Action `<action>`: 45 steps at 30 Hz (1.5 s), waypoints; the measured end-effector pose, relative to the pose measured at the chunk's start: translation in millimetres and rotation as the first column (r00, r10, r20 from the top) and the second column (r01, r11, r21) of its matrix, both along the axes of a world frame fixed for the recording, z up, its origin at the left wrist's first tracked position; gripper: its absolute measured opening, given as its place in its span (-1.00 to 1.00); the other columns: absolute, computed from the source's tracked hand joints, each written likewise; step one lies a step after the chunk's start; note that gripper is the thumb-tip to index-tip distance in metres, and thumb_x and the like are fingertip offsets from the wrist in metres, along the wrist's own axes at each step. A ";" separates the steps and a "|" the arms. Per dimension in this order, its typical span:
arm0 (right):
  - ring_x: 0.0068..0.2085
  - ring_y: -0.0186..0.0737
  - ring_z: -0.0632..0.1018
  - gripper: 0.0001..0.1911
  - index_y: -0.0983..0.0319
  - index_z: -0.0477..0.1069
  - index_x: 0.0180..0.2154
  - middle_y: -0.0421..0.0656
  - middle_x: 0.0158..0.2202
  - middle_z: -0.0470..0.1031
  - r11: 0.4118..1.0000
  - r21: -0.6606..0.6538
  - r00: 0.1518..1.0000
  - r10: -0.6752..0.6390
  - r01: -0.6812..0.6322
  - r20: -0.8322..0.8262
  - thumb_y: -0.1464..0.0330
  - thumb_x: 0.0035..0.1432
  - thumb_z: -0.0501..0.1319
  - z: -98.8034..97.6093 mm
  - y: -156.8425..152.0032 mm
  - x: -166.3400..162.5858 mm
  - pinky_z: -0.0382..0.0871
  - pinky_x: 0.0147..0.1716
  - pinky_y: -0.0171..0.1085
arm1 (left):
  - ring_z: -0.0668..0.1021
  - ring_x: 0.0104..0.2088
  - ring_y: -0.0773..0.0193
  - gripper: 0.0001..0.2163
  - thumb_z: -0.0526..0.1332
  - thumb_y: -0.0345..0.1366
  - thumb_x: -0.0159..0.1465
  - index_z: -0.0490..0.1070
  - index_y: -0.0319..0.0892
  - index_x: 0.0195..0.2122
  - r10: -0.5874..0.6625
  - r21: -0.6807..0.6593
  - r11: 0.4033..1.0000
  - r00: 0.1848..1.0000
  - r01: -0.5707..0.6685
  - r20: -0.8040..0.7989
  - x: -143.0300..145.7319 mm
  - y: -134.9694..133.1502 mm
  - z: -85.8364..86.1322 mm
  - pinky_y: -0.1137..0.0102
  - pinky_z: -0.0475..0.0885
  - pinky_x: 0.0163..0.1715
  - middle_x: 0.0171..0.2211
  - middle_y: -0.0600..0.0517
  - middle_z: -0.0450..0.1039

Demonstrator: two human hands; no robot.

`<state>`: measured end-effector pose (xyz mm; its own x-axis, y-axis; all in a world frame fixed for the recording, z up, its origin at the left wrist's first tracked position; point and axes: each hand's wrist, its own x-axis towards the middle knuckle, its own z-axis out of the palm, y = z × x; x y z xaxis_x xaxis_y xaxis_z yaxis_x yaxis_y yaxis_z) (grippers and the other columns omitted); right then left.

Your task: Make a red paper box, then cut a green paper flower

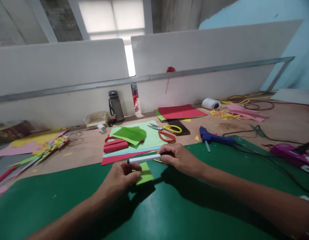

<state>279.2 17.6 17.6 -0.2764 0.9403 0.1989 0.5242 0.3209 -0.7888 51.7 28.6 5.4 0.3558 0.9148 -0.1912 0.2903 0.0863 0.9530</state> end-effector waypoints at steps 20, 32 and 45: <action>-0.44 -0.31 0.45 -0.88 0.26 0.44 -0.28 -0.17 -0.42 0.50 0.917 0.397 0.988 -0.029 -0.035 0.155 0.42 0.20 0.13 -17.9 -15.1 -8.2 0.29 -0.42 -0.35 | 0.42 0.02 0.02 -0.47 0.29 -0.19 0.09 0.28 -0.11 0.11 -0.095 0.572 0.639 0.791 0.514 -0.605 -26.0 12.3 28.0 0.24 0.31 -0.05 0.05 -0.14 0.38; -0.52 -0.24 0.42 -0.62 0.33 0.38 -0.32 -0.10 -0.50 0.46 0.676 0.669 0.824 -0.162 -0.308 0.543 0.31 0.37 -0.11 -17.9 -29.4 -22.5 0.17 -0.54 -0.26 | 0.28 -0.58 0.27 -0.69 -0.08 -0.19 0.38 0.36 -0.17 -0.38 0.162 0.651 0.291 0.635 0.701 -0.756 -5.8 -7.6 1.8 0.35 -0.14 -0.59 -0.57 0.01 0.34; -0.44 -0.25 0.45 -0.76 0.26 0.41 -0.33 -0.11 -0.45 0.45 0.841 0.540 0.892 -0.219 -0.032 0.395 0.36 0.30 0.01 -16.4 -20.4 29.9 0.26 -0.43 -0.30 | 0.29 -0.60 0.29 -0.79 0.00 -0.27 0.27 0.31 -0.16 -0.47 0.153 0.661 0.514 0.700 0.547 -0.698 -12.5 33.6 -1.8 0.39 -0.05 -0.59 -0.63 0.05 0.27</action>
<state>309.1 -2.8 1.2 -0.3665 0.7529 0.5466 0.8125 0.5453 -0.2063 39.2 62.2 3.7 0.6612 0.6861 0.3033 0.6886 -0.7156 0.1175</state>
